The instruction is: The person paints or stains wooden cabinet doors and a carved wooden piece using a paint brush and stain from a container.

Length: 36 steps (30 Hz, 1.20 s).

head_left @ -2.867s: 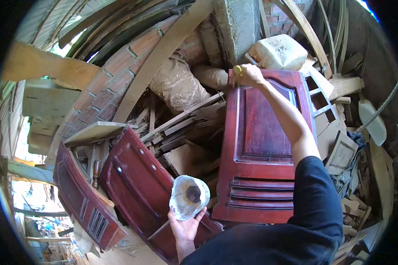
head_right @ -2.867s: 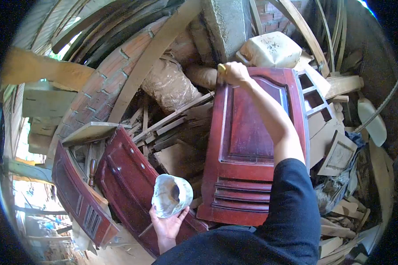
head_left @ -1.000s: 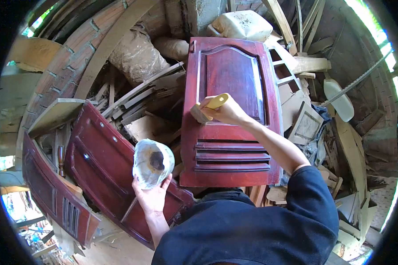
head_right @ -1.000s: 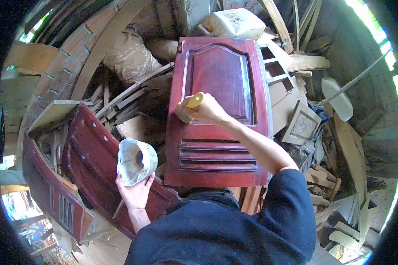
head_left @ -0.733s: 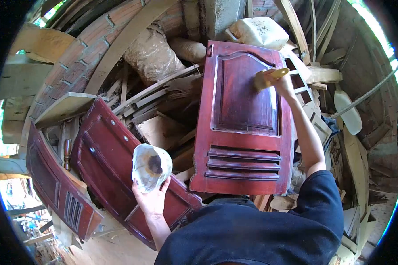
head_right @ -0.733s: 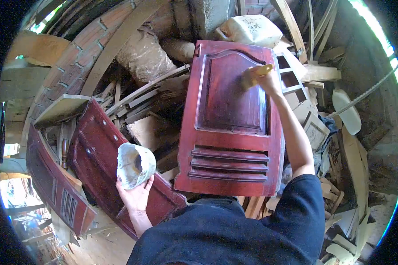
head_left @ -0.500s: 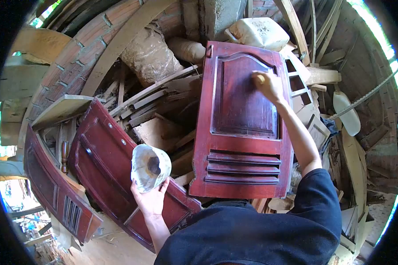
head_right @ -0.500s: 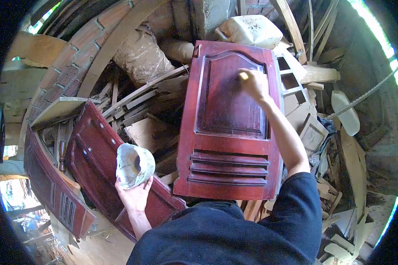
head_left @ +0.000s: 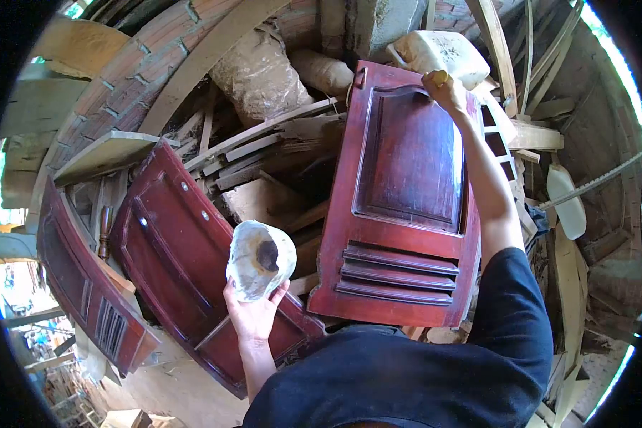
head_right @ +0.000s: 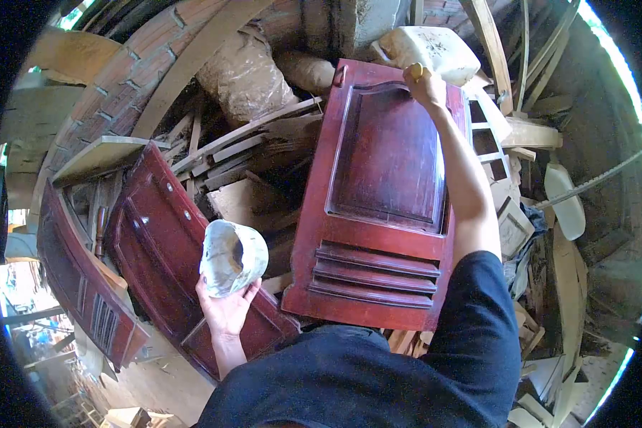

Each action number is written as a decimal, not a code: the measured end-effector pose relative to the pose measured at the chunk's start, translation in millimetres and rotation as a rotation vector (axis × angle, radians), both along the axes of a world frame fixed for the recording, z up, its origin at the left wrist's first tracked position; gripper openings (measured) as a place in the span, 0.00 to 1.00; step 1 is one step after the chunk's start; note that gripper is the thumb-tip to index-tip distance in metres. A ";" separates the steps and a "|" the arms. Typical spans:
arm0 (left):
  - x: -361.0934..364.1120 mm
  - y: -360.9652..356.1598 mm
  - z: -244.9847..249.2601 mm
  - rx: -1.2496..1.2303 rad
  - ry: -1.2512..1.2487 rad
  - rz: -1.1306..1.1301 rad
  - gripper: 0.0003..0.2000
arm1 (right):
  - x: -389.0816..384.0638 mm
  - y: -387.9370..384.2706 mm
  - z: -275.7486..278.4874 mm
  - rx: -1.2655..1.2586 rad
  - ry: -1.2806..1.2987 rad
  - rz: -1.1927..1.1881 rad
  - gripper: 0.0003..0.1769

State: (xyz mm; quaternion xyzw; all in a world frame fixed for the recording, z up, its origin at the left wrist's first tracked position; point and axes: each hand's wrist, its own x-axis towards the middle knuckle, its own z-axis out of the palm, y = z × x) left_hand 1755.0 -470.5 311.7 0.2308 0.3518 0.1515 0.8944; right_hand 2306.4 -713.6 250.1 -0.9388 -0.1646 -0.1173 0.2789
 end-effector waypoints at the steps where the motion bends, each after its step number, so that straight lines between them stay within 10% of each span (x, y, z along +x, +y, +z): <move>1: 0.7 0.8 1.3 -0.006 0.001 -0.006 0.32 | 2.3 6.6 -1.6 -0.111 -0.065 0.015 0.13; 14: -8.0 -8.5 9.8 0.042 -0.043 -0.044 0.33 | -225.8 55.5 54.5 0.084 0.103 0.884 0.05; 20: -30.9 -13.7 10.7 0.029 -0.065 -0.036 0.34 | -279.9 -33.6 77.9 0.078 0.540 0.553 0.07; 30: -68.9 -24.7 14.4 0.047 -0.152 -0.124 0.34 | -299.3 -83.9 65.3 -0.393 0.159 0.067 0.10; 33: -72.1 -32.8 20.4 0.081 -0.128 -0.154 0.33 | -331.4 -21.2 43.2 -0.118 -0.078 0.191 0.09; 36: -71.0 -39.4 23.0 0.088 -0.159 -0.205 0.33 | -371.6 28.1 54.5 0.218 0.278 0.254 0.10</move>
